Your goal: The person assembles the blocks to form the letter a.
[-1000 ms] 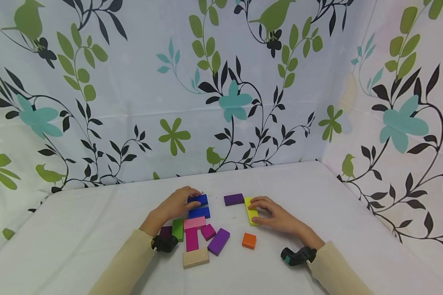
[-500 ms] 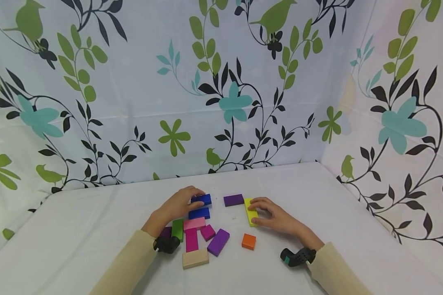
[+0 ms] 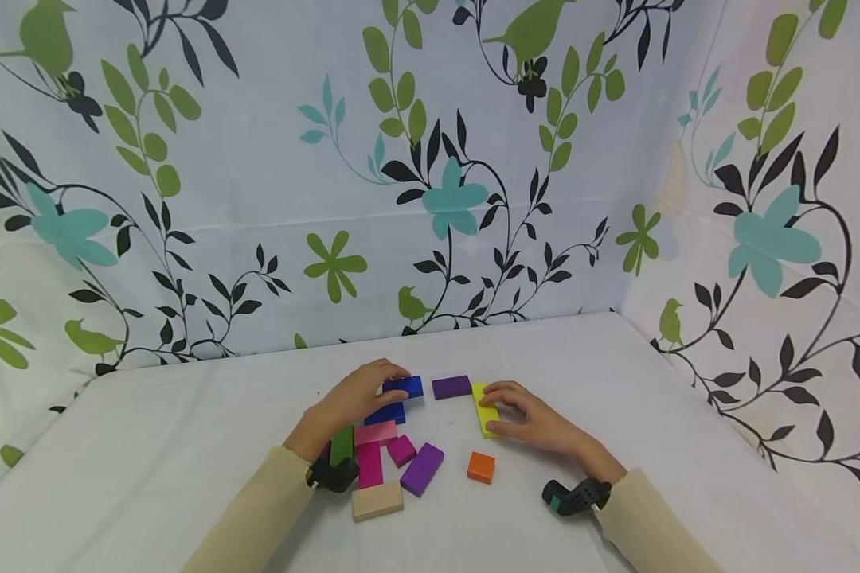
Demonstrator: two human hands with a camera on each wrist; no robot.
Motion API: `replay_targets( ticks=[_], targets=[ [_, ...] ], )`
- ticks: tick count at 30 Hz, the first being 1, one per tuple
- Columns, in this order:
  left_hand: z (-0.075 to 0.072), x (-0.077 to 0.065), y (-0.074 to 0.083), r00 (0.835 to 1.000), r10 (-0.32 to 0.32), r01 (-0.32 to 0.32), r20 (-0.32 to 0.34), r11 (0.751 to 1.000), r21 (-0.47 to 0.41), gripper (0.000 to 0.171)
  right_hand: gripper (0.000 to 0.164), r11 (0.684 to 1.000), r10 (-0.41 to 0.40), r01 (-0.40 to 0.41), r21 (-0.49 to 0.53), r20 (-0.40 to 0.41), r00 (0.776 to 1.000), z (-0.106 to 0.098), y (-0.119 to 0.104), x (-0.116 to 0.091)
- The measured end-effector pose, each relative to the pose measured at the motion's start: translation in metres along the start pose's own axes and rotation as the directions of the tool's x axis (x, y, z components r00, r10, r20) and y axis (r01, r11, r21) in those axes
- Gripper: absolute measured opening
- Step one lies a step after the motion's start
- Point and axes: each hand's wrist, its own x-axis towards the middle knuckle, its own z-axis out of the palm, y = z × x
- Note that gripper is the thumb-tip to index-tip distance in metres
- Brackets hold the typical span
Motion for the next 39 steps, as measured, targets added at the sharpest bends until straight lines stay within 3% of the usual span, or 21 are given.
replay_targets(
  ticks=[9,18,31,39],
  targets=[
    [0.003,0.003,0.013,1.0,0.024,-0.025,-0.012,0.999,-0.041,0.036,0.033,1.0,0.021,-0.02,-0.022,0.007,1.0,0.0,-0.003,0.001],
    [0.009,0.004,0.021,0.998,0.035,-0.032,0.047,0.997,-0.065,0.035,0.033,1.0,0.018,-0.017,-0.022,0.011,1.0,0.002,0.0,0.002],
    [0.015,0.003,0.024,0.998,0.026,-0.023,0.058,0.998,-0.064,0.031,0.033,0.999,0.026,-0.026,-0.022,0.005,1.0,0.003,0.0,0.001],
    [0.017,0.003,0.025,0.998,-0.018,0.021,0.067,0.999,-0.046,0.034,0.033,0.999,0.028,-0.028,-0.028,-0.005,1.0,0.002,0.0,0.0]
  ],
)
